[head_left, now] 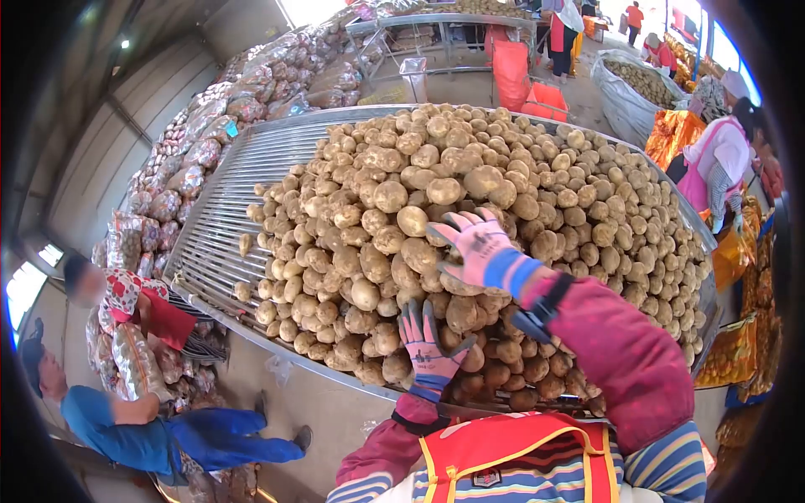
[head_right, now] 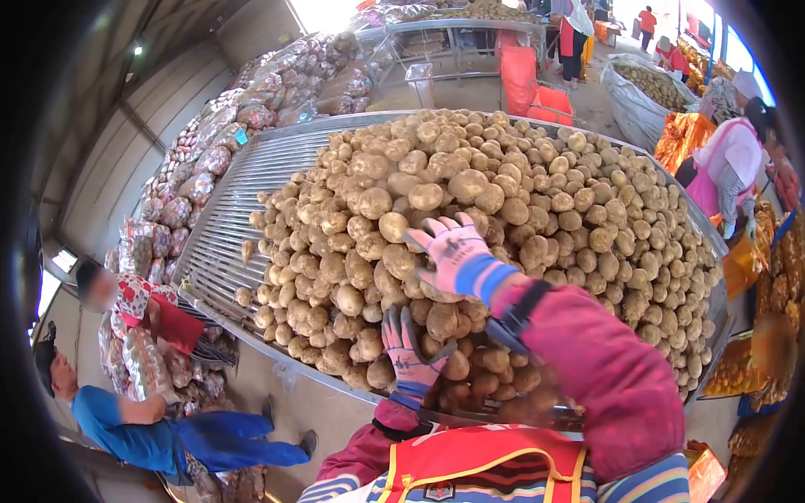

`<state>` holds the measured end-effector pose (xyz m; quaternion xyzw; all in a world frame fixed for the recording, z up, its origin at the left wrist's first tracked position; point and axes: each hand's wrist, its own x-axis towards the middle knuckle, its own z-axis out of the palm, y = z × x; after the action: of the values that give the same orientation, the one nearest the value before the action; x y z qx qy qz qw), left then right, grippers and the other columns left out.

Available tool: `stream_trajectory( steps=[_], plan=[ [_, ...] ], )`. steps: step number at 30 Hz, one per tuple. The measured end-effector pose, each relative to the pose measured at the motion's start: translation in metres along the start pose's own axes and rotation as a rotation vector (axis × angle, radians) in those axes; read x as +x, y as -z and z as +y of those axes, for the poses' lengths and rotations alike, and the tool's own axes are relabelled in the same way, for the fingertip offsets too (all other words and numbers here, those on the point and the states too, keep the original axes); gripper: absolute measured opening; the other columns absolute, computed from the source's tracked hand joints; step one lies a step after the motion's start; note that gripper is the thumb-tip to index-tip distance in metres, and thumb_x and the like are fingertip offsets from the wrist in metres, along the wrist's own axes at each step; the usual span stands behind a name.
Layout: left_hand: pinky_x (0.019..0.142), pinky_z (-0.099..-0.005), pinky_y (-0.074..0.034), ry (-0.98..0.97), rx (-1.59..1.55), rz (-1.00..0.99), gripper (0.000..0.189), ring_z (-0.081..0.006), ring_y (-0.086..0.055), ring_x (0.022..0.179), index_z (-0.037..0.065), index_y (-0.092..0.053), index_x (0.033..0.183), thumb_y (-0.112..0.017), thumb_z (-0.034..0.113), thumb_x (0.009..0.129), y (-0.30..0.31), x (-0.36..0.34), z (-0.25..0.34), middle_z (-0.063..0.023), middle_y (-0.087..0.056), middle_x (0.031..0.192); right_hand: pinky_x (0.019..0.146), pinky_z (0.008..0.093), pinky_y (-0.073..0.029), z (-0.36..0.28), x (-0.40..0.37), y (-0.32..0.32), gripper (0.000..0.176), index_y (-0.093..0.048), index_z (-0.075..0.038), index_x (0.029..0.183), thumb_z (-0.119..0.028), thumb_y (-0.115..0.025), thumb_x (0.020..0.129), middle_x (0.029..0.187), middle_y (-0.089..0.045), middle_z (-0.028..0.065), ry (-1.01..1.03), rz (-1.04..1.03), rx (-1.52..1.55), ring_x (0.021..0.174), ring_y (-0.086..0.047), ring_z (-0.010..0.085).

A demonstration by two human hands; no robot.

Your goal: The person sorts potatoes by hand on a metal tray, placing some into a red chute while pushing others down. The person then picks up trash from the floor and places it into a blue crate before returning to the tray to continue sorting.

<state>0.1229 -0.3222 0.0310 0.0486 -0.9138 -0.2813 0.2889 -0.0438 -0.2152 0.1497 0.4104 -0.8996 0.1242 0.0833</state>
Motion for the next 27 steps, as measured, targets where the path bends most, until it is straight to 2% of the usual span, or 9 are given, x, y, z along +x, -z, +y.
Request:
stream_trajectory(
  steps=[3,5,10,13,17,20,22,24,27],
  plan=[
    [0.106,-0.0549,-0.023,-0.024,0.021,-0.016,0.102,-0.0429,-0.030,0.129,0.006,-0.033,0.141,-0.073,0.059,0.062,0.005,0.007,0.009,-0.0234,-0.032,0.142,0.105,0.0488,-0.026,0.007,0.014,-0.007,0.061,-0.047,-0.019,0.131,-0.045,-0.062,0.078,0.124,-0.054,0.0134,-0.104,-0.113,0.042,0.117,-0.049,0.0301],
    [0.103,-0.0525,-0.028,-0.073,0.085,-0.052,0.099,-0.0400,-0.037,0.123,0.005,-0.039,0.137,-0.075,0.056,0.060,0.008,0.015,0.023,-0.0194,-0.041,0.136,0.102,0.0472,-0.028,0.011,0.007,-0.001,0.058,-0.049,-0.023,0.130,-0.045,-0.062,0.078,0.115,-0.058,0.0091,-0.033,-0.099,-0.038,0.111,-0.053,0.0273],
    [0.102,-0.0594,-0.023,-0.181,0.150,-0.111,0.085,-0.0376,-0.038,0.123,0.016,-0.047,0.132,-0.067,0.063,0.064,-0.007,0.002,0.033,-0.0143,-0.042,0.137,0.097,0.0471,-0.031,0.029,-0.021,0.013,0.052,-0.049,-0.025,0.130,-0.040,-0.061,0.081,0.108,-0.060,0.0049,0.026,-0.091,-0.132,0.107,-0.056,0.0218],
    [0.104,-0.0600,-0.021,-0.408,0.190,-0.376,0.066,-0.0363,-0.034,0.129,0.023,-0.047,0.133,-0.063,0.048,0.075,-0.026,0.003,0.048,-0.0142,-0.039,0.140,0.093,0.0444,-0.035,0.052,-0.059,-0.004,0.052,-0.052,-0.023,0.127,-0.033,-0.064,0.077,0.108,-0.060,0.0060,0.076,0.103,-0.068,0.105,-0.056,0.0254],
    [0.105,-0.0580,-0.024,-0.483,0.169,-0.452,0.067,-0.0373,-0.034,0.127,0.023,-0.045,0.134,-0.067,0.040,0.073,-0.061,-0.006,0.060,-0.0144,-0.035,0.141,0.089,0.0443,-0.039,0.073,-0.122,-0.026,0.044,-0.057,-0.016,0.117,-0.024,-0.065,0.074,0.107,-0.059,0.0106,0.075,0.250,-0.139,0.101,-0.055,0.0297],
    [0.106,-0.0558,-0.025,-0.691,0.105,-0.514,0.068,-0.0375,-0.034,0.128,0.022,-0.044,0.135,-0.067,0.040,0.073,-0.074,-0.008,0.063,-0.0144,-0.035,0.141,0.090,0.0461,-0.042,0.097,-0.176,-0.048,0.038,-0.055,-0.007,0.112,-0.016,-0.063,0.076,0.108,-0.057,0.0164,-0.172,0.431,0.059,0.101,-0.053,0.0365],
    [0.106,-0.0541,-0.025,-0.652,0.059,-0.597,0.069,-0.0357,-0.034,0.129,0.020,-0.044,0.134,-0.069,0.038,0.072,-0.049,-0.005,0.073,-0.0146,-0.035,0.142,0.091,0.0411,-0.046,0.118,-0.213,-0.060,0.042,-0.051,-0.003,0.119,-0.008,-0.059,0.079,0.111,-0.059,0.0196,-0.326,0.381,0.287,0.103,-0.056,0.0375],
    [0.107,-0.0554,-0.023,-0.674,-0.238,-0.507,0.066,-0.0346,-0.034,0.131,0.018,-0.049,0.131,-0.071,0.036,0.071,-0.029,-0.012,0.071,-0.0152,-0.036,0.142,0.090,0.0383,-0.047,0.124,-0.236,-0.055,0.050,-0.050,-0.010,0.127,-0.008,-0.061,0.079,0.112,-0.059,0.0191,-0.591,0.345,0.543,0.103,-0.058,0.0349],
    [0.105,-0.0602,-0.018,-0.572,-0.069,-0.262,0.064,-0.0355,-0.034,0.131,0.015,-0.057,0.122,-0.074,0.041,0.066,0.020,-0.036,0.039,-0.0155,-0.037,0.142,0.093,0.0408,-0.044,0.135,-0.242,-0.029,0.052,-0.050,-0.013,0.127,-0.012,-0.064,0.077,0.114,-0.059,0.0182,-0.624,0.185,-0.027,0.107,-0.056,0.0358]
  ],
)
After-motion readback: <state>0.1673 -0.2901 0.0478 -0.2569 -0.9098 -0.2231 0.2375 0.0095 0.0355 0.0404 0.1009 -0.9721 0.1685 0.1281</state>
